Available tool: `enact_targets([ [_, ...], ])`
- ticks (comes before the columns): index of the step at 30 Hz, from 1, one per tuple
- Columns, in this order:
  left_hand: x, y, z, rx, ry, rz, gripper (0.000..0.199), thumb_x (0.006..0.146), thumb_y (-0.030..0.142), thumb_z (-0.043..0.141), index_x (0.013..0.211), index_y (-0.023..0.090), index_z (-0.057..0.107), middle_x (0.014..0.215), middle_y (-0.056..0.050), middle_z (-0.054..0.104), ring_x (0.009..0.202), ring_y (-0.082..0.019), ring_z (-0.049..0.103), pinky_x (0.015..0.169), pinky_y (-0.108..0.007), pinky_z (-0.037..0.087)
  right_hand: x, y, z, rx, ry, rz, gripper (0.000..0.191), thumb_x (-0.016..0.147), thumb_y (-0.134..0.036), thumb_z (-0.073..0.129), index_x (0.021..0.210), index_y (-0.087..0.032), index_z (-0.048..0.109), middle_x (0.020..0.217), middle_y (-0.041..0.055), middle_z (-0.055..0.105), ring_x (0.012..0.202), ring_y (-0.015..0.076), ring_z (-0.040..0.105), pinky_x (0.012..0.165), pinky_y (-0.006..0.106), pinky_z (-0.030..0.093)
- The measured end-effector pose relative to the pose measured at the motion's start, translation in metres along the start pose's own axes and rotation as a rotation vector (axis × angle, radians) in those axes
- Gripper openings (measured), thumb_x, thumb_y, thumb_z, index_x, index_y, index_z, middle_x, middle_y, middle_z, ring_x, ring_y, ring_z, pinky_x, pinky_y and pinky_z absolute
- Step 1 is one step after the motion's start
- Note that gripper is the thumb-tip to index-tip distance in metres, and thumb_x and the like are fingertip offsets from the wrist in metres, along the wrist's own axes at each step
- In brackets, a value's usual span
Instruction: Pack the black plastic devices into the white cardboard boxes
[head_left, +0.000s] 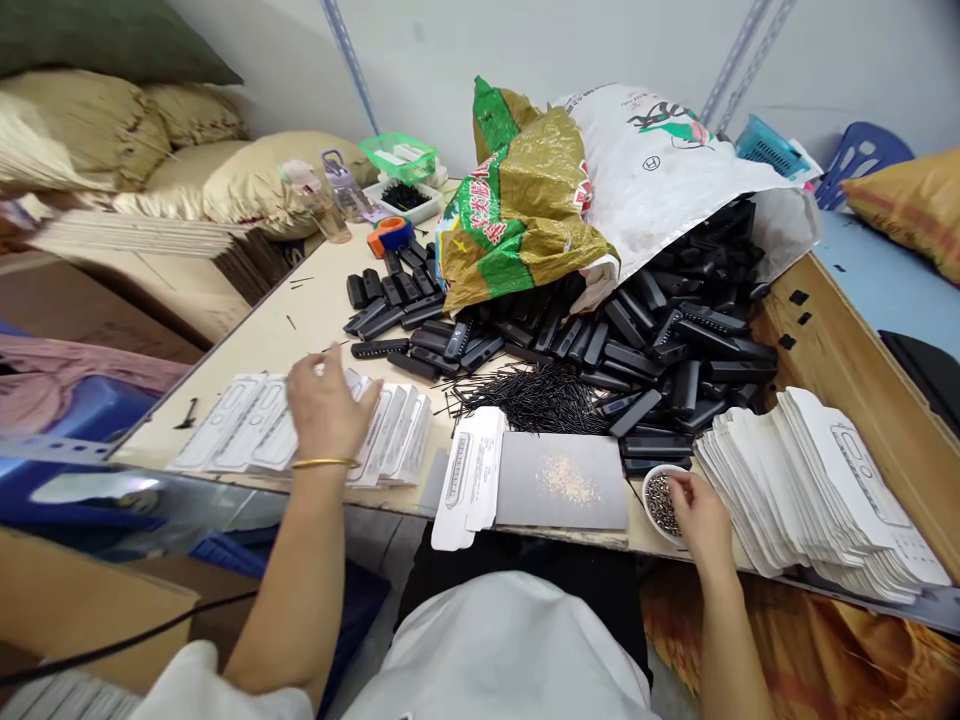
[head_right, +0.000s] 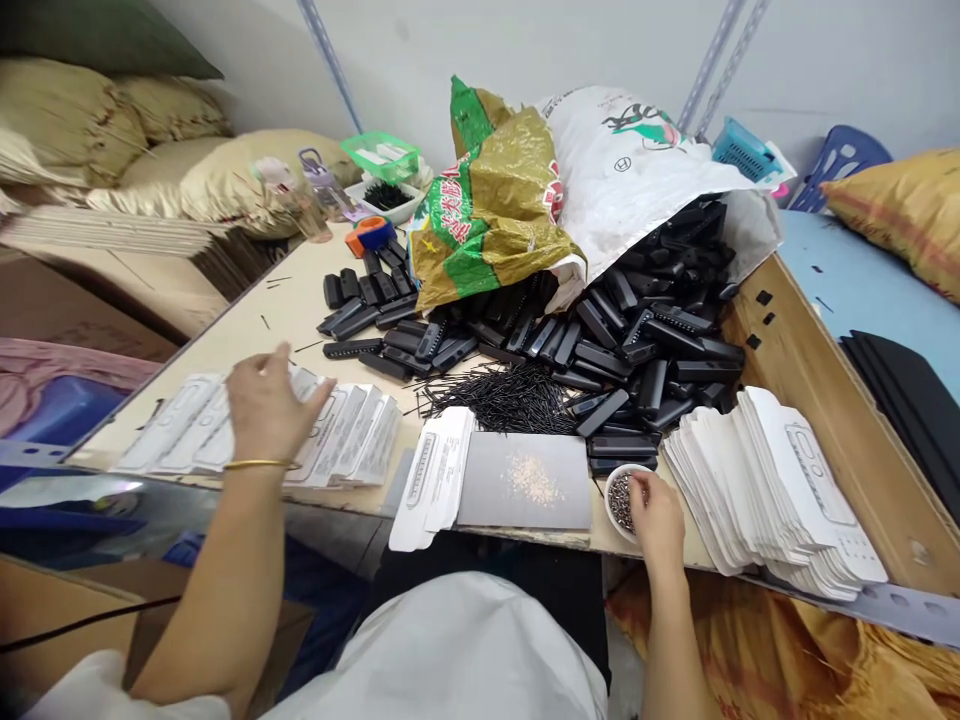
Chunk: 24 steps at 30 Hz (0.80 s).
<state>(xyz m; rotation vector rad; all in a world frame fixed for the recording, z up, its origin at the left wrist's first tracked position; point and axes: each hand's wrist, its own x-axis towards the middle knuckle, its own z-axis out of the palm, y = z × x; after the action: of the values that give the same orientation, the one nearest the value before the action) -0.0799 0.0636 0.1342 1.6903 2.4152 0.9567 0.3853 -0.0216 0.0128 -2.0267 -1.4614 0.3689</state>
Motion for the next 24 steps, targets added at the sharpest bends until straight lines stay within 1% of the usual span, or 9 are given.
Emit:
enact_targets([
  [2,-0.014,0.035,0.033,-0.124,-0.08,0.152,0.037,0.079,0.032,0.059,0.112,0.015,0.058,0.11,-0.013,0.056,0.111,-0.03,0.052,0.096,-0.047,0.042,-0.004,0.015,0.008,-0.043,-0.035,-0.067,0.03,0.078,-0.046,0.046,0.072,-0.021,0.06,0.071,0.0082,0.062,0.071,0.0254,0.056,0.071,0.041,0.044],
  [4,-0.037,0.083,0.075,-0.318,-0.323,0.343,0.023,0.08,0.027,0.057,0.099,0.017,0.064,0.099,-0.009,0.062,0.1,-0.025,0.058,0.094,-0.044,0.045,-0.008,0.024,0.017,-0.053,-0.027,-0.102,0.029,0.079,-0.043,0.043,0.072,-0.021,0.059,0.076,0.0092,0.06,0.076,0.0256,0.055,0.074,0.042,0.045],
  [6,-0.065,0.135,0.12,-0.465,-0.55,0.455,0.018,0.078,0.02,0.057,0.093,0.017,0.066,0.092,-0.007,0.065,0.095,-0.024,0.061,0.091,-0.041,0.047,-0.01,0.027,0.022,-0.042,0.0,-0.102,0.029,0.08,-0.042,0.043,0.08,-0.019,0.061,0.082,0.0102,0.059,0.077,0.0247,0.055,0.074,0.042,0.045],
  [9,-0.103,0.199,0.178,-0.477,-0.618,0.447,0.025,0.064,0.015,0.07,0.089,0.017,0.066,0.086,-0.007,0.066,0.089,-0.027,0.064,0.084,-0.039,0.051,-0.011,0.027,0.023,-0.044,0.006,-0.124,0.028,0.082,-0.041,0.044,0.081,-0.019,0.061,0.083,0.0098,0.057,0.077,0.0241,0.054,0.073,0.041,0.046],
  [12,-0.124,0.229,0.208,-0.445,-0.64,0.352,0.025,0.056,0.007,0.071,0.079,0.014,0.064,0.079,-0.007,0.064,0.084,-0.03,0.065,0.079,-0.041,0.051,-0.012,0.025,0.022,-0.09,-0.007,-0.172,0.027,0.085,-0.037,0.042,0.073,-0.02,0.058,0.078,0.0088,0.055,0.079,0.0251,0.053,0.075,0.042,0.045],
  [16,-0.118,0.223,0.205,-0.493,-0.642,0.343,0.009,0.068,0.007,0.059,0.077,0.01,0.062,0.079,-0.006,0.062,0.086,-0.025,0.065,0.083,-0.037,0.049,-0.015,0.025,0.022,-0.073,0.04,-0.178,0.026,0.089,-0.035,0.039,0.077,-0.019,0.057,0.081,0.0089,0.058,0.084,0.0251,0.054,0.079,0.041,0.044],
  [18,-0.106,0.21,0.193,-0.537,-0.634,0.354,0.013,0.072,0.007,0.055,0.081,0.01,0.064,0.082,-0.005,0.061,0.089,-0.023,0.064,0.085,-0.035,0.047,-0.016,0.026,0.023,-0.058,0.058,-0.164,0.026,0.089,-0.036,0.039,0.081,-0.019,0.057,0.083,0.0092,0.059,0.085,0.0248,0.054,0.081,0.041,0.044],
  [21,-0.087,0.185,0.17,-0.614,-0.635,0.356,0.019,0.069,0.008,0.064,0.087,0.014,0.067,0.084,-0.004,0.06,0.087,-0.02,0.061,0.085,-0.032,0.046,-0.016,0.025,0.024,-0.079,0.037,-0.163,0.026,0.087,-0.037,0.041,0.086,-0.019,0.059,0.086,0.0097,0.06,0.086,0.0249,0.054,0.08,0.04,0.043],
  [24,-0.078,0.16,0.149,-0.692,-0.616,0.32,0.025,0.069,0.018,0.07,0.094,0.018,0.066,0.091,-0.005,0.06,0.088,-0.019,0.059,0.084,-0.032,0.047,-0.012,0.024,0.024,-0.097,0.016,-0.158,0.025,0.084,-0.035,0.042,0.078,-0.02,0.061,0.082,0.009,0.059,0.084,0.0249,0.053,0.079,0.039,0.043],
])
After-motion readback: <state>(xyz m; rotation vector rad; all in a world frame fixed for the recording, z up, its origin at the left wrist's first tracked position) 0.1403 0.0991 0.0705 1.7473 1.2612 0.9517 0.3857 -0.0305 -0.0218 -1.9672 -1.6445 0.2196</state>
